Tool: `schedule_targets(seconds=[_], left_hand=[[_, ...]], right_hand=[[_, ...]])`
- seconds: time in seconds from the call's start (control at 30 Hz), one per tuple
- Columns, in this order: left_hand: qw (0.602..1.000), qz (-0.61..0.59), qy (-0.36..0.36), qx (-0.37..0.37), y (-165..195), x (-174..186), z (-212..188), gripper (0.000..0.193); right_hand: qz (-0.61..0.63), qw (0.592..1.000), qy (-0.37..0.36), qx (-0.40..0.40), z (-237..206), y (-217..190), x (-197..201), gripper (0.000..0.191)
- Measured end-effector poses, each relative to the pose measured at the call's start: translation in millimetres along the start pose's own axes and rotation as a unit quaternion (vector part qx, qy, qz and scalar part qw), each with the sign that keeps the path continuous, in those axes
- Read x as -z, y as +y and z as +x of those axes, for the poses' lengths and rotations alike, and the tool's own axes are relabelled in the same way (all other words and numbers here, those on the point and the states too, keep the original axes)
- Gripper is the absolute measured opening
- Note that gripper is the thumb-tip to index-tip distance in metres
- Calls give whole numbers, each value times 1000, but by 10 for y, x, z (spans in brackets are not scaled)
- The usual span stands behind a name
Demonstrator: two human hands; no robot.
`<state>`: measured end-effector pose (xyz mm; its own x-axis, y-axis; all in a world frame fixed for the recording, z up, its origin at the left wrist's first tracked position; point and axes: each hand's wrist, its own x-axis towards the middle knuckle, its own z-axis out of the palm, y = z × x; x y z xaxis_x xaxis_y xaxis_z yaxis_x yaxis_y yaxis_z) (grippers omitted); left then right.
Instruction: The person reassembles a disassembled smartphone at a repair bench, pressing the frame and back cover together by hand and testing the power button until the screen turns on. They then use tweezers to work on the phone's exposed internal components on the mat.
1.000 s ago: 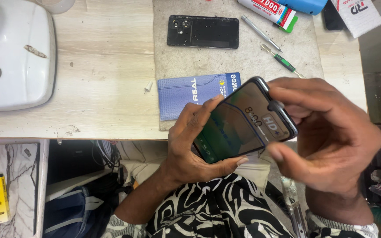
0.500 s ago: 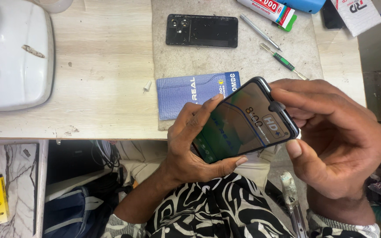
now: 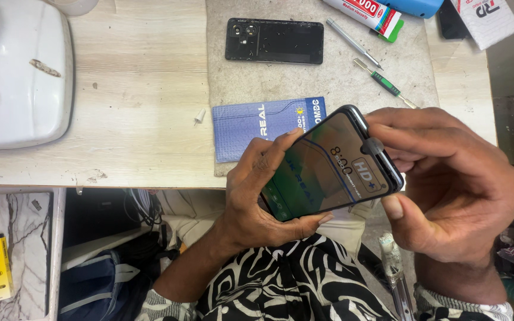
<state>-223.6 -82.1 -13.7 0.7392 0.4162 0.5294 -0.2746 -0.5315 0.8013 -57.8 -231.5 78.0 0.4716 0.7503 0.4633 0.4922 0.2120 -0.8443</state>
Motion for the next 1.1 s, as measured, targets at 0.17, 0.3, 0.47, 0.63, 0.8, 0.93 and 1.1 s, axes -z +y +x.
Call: schedule_targets(seconds=[0.17,0.3,0.47,0.63,0.8,0.93,1.1], left_hand=[[1000,-2,-2,2,-6,5,15,99],[1000,5,1,10,-8,5,-1,100],[1000,6,18,0,3,-3,-26,98],[1000,26,9,-11,11,50,4,92],[996,77,-31,-28,70,3,28,87],[998,48,-3,-28,87,-36,44,90],[1000,2,-16,12,110,-32,28,89]], right_hand=[[23,1000,8,-6,-19,21,-14,48],[30,999,8,-20,-29,17,-21,47],[6,1000,-12,-11,-11,-15,-28,40],[-36,998,-32,26,31,-95,1,38],[-109,989,-77,58,148,-25,53,40],[-29,995,-91,7,85,-56,103,62],[118,990,-22,-72,-16,-83,111,67]])
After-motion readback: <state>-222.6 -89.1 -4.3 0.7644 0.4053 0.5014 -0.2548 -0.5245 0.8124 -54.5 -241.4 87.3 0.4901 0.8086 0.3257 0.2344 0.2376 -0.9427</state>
